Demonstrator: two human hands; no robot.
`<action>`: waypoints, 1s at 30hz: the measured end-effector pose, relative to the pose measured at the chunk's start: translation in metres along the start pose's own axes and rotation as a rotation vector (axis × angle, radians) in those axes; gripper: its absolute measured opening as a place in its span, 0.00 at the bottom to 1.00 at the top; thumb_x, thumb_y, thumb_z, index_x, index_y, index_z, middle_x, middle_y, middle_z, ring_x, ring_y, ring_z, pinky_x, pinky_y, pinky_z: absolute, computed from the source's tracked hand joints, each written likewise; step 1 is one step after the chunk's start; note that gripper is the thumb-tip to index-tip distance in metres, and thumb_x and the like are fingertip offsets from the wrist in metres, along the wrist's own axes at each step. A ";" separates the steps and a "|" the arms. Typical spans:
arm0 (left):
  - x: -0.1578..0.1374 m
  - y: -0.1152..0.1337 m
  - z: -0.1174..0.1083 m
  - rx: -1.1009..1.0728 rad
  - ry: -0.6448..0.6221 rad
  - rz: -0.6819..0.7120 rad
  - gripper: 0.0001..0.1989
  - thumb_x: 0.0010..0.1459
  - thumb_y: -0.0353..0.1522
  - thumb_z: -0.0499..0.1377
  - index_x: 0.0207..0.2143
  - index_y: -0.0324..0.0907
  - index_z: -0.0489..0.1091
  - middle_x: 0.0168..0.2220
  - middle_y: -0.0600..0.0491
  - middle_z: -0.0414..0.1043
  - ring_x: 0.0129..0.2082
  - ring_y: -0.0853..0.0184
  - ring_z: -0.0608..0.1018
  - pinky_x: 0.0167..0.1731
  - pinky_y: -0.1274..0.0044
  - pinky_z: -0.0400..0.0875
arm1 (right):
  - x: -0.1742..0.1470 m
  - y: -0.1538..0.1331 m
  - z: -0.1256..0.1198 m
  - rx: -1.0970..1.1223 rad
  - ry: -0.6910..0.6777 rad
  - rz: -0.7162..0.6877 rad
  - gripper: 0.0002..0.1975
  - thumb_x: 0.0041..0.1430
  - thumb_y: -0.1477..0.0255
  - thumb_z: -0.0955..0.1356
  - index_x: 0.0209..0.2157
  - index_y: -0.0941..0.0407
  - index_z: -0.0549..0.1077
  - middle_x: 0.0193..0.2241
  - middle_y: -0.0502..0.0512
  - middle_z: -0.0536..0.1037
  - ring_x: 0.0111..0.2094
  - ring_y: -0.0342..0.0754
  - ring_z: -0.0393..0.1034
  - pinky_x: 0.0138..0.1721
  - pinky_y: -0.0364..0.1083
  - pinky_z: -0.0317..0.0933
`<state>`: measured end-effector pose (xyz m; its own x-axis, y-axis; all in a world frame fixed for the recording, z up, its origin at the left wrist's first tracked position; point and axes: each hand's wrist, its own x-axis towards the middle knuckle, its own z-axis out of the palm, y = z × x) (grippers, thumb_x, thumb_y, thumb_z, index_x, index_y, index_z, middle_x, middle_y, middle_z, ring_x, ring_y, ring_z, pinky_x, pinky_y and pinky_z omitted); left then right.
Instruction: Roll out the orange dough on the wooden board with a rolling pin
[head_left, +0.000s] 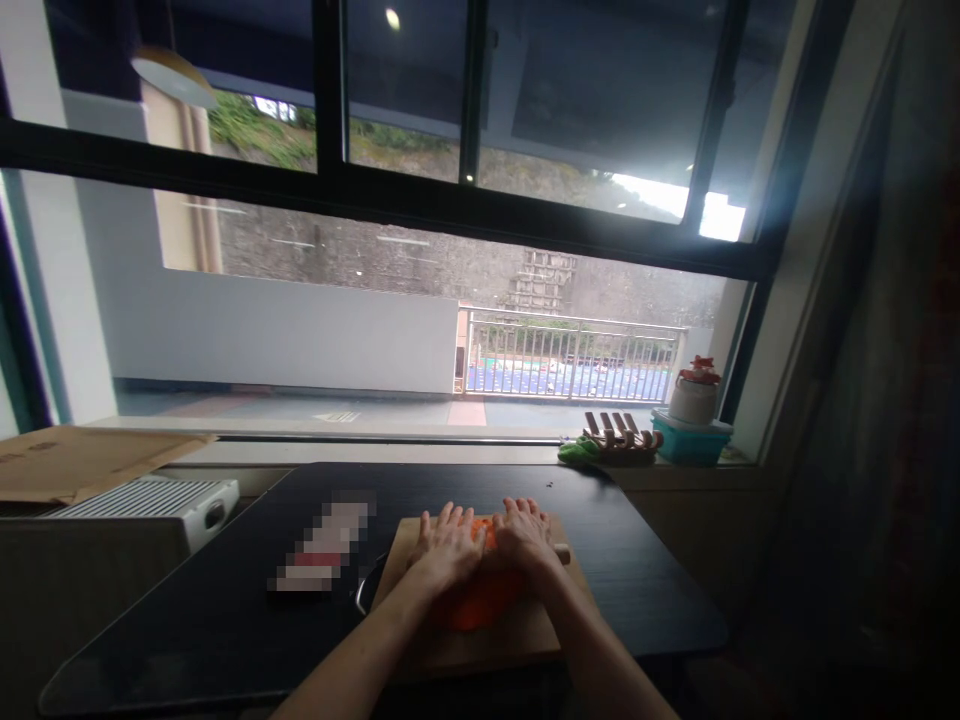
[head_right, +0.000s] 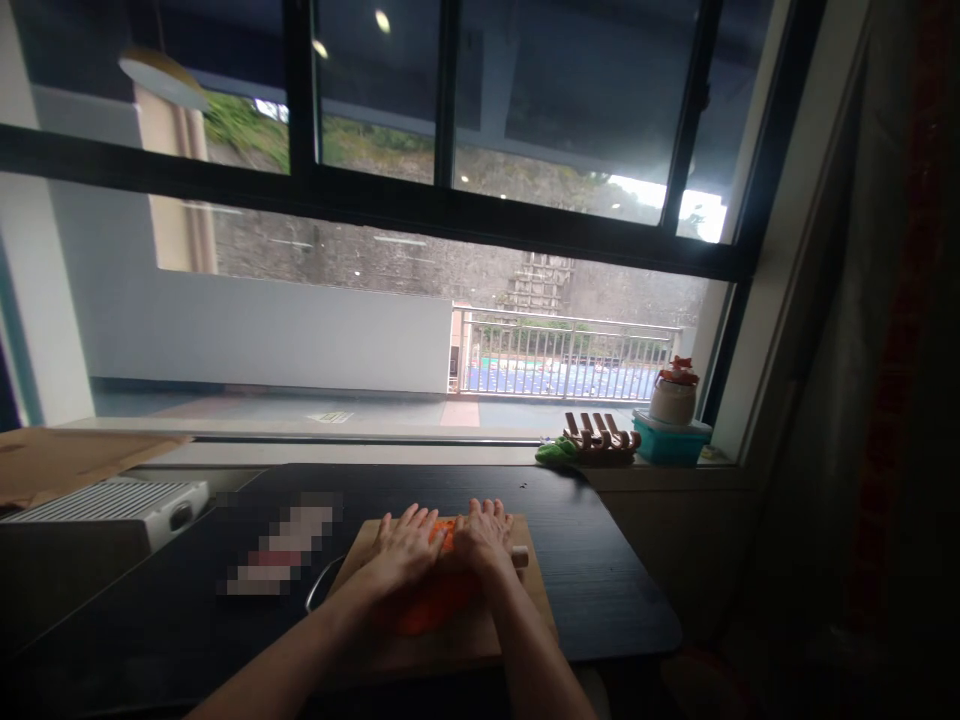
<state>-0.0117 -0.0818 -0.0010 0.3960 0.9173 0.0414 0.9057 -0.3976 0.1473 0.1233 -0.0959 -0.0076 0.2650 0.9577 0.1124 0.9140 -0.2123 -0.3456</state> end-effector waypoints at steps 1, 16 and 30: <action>0.007 -0.001 -0.001 -0.009 -0.029 -0.012 0.31 0.62 0.43 0.36 0.62 0.37 0.54 0.64 0.44 0.51 0.65 0.55 0.50 0.60 0.53 0.40 | 0.007 -0.001 0.000 -0.001 0.002 0.002 0.25 0.62 0.64 0.55 0.57 0.58 0.64 0.58 0.63 0.64 0.61 0.58 0.50 0.58 0.59 0.45; -0.001 -0.002 0.007 0.014 -0.022 0.032 0.29 0.63 0.40 0.38 0.62 0.38 0.54 0.65 0.44 0.51 0.65 0.54 0.50 0.61 0.52 0.39 | -0.004 0.001 0.001 -0.023 0.022 0.003 0.23 0.63 0.67 0.55 0.55 0.59 0.66 0.55 0.64 0.66 0.60 0.59 0.52 0.58 0.59 0.43; -0.013 0.005 -0.006 -0.097 0.147 -0.039 0.29 0.61 0.39 0.40 0.62 0.37 0.56 0.63 0.47 0.56 0.66 0.58 0.49 0.63 0.60 0.39 | -0.034 0.005 0.001 0.055 0.049 -0.044 0.26 0.62 0.64 0.55 0.59 0.55 0.61 0.61 0.58 0.61 0.64 0.56 0.44 0.61 0.57 0.40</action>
<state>-0.0135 -0.0950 0.0054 0.3274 0.9282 0.1769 0.8983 -0.3638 0.2463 0.1184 -0.1295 -0.0144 0.2405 0.9550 0.1734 0.9072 -0.1576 -0.3900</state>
